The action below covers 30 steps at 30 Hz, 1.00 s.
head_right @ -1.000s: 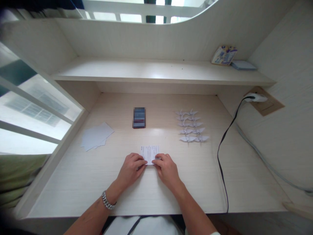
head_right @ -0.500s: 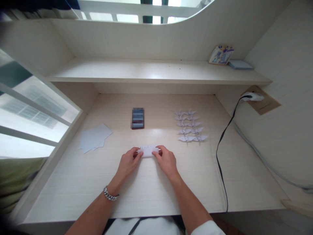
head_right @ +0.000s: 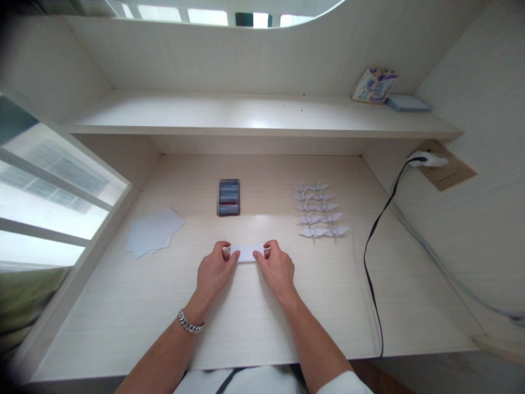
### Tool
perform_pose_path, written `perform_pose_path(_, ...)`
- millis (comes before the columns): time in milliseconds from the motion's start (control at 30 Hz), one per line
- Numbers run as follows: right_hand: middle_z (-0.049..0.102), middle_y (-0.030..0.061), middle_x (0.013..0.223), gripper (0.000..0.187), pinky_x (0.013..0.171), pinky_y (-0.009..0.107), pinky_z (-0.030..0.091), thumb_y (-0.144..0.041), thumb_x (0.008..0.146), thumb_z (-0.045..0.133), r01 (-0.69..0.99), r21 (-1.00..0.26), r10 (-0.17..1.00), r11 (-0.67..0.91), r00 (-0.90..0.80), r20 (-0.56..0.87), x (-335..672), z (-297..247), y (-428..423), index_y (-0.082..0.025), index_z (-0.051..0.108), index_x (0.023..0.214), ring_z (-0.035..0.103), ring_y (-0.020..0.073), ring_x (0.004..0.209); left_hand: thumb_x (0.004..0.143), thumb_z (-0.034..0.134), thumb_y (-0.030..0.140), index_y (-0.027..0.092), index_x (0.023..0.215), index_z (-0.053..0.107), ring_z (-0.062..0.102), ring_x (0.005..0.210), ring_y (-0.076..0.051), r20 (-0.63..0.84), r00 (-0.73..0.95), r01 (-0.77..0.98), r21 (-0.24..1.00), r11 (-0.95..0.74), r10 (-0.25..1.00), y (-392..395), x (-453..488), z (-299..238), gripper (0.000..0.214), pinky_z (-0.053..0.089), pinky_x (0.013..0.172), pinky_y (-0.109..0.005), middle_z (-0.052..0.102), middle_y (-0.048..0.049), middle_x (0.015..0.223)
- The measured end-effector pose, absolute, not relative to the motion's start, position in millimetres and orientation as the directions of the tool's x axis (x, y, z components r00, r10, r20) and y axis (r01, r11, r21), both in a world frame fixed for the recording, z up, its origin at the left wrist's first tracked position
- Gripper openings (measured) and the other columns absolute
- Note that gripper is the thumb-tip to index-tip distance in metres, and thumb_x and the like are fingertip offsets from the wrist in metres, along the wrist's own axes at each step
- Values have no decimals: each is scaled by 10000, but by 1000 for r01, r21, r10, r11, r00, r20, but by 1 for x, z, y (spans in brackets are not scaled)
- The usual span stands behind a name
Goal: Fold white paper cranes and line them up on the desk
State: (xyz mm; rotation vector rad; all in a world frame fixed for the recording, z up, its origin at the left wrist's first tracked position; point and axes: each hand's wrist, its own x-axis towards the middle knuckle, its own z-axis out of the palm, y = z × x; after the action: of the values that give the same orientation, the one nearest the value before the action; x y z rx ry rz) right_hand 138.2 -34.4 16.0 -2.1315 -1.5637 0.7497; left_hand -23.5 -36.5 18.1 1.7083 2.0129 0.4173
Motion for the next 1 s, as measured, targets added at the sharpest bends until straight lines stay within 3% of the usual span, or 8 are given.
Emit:
perform_pose_path(333,659,-10,710,257,564,258,347,-445,692,598,753,-559,938,-347,279,-207,138,15,-32,-234,561,835,601,176,670,812,470,434,227,1008,508,631,744,-200,-222,-162,857,451,249,961,-32,-22,22,287,385,601,-278,680,-18,775)
perform_pose_path(1000,664,-10,658,178,580,256,386,-405,683,589,722,-591,933,-359,284,-220,141,14,-26,-227,600,685,593,158,626,816,452,464,243,980,513,621,690,-177,-189,-164,879,418,230,968,-31,-22,18,282,353,563,-260,676,7,762)
